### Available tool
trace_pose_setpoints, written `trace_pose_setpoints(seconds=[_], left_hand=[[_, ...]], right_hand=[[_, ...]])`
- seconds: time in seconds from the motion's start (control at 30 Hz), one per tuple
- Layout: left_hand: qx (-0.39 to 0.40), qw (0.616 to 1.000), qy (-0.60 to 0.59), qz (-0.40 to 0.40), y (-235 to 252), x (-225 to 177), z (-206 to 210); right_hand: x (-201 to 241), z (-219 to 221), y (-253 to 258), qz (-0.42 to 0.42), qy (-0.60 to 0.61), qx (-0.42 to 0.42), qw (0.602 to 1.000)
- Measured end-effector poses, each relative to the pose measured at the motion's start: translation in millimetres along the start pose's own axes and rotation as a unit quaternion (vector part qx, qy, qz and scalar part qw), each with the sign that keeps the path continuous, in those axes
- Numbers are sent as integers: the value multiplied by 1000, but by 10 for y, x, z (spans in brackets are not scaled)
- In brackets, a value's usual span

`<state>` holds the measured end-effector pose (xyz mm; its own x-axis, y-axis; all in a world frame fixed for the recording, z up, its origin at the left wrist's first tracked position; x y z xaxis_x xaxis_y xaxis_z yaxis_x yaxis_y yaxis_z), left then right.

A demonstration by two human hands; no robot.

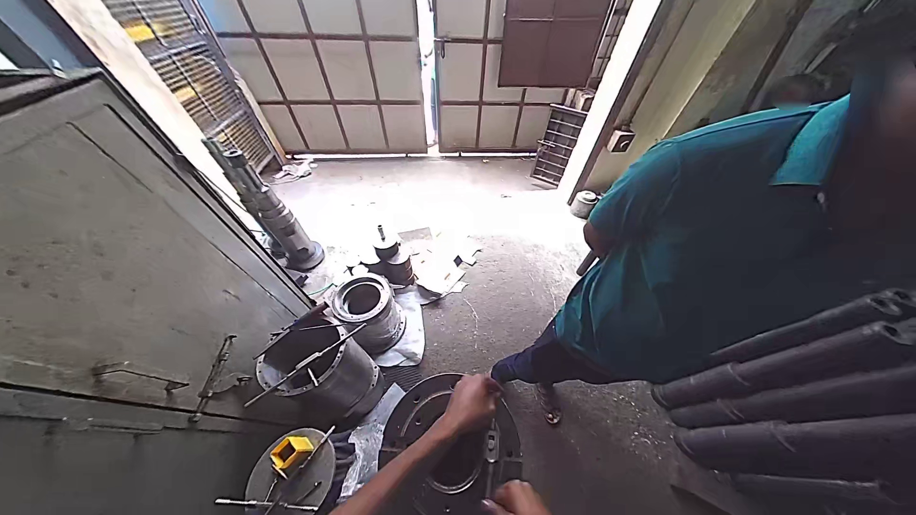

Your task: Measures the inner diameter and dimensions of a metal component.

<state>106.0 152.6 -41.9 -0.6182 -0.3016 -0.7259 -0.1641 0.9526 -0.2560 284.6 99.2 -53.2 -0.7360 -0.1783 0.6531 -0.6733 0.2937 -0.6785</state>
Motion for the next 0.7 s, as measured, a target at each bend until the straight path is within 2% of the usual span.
trace_pose_setpoints(seconds=[0.07, 0.13, 0.2, 0.23, 0.3, 0.37, 0.4, 0.47, 0.57, 0.7], left_hand=[[107, 990, 61, 71, 144, -359, 299], [180, 971, 111, 112, 75, -599, 543], [183, 971, 122, 97, -94, -567, 480], [151, 980, 99, 81, -234, -450, 365], [55, 995, 54, 56, -565, -106, 103], [5, 999, 30, 37, -958, 245, -5], [9, 999, 17, 26, -1161, 340, 20], [8, 1000, 1, 2, -1485, 333, 137], [-76, 996, 55, -7, -1638, 238, 217], [-202, 963, 158, 82, -1363, 375, 37]], right_hand=[[238, 245, 98, 18, 88, -45, 995], [426, 394, 158, -6, 182, -79, 980], [446, 313, 147, -15, 139, -61, 988], [369, 209, 118, -17, 88, -73, 993], [293, -209, 5, -76, -2, -190, 979], [243, -654, -62, -162, -63, -347, 921], [178, -831, -9, -193, -95, -388, 896], [10, -1060, 211, -213, -136, -385, 888], [-137, -1112, 360, -166, -155, -304, 925], [-213, -741, -64, -91, -161, -313, 931]])
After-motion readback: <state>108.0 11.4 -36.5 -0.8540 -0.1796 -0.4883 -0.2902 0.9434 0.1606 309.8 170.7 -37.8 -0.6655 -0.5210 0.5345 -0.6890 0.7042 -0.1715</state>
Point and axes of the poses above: each hand's wrist, its own y-axis towards the middle knuckle, its own z-axis out of the palm, x = y × z, the point moved 6 cm from there along y, towards the middle knuckle, and after that the axes turned 4 degrees about z, right-handed, at the moved point
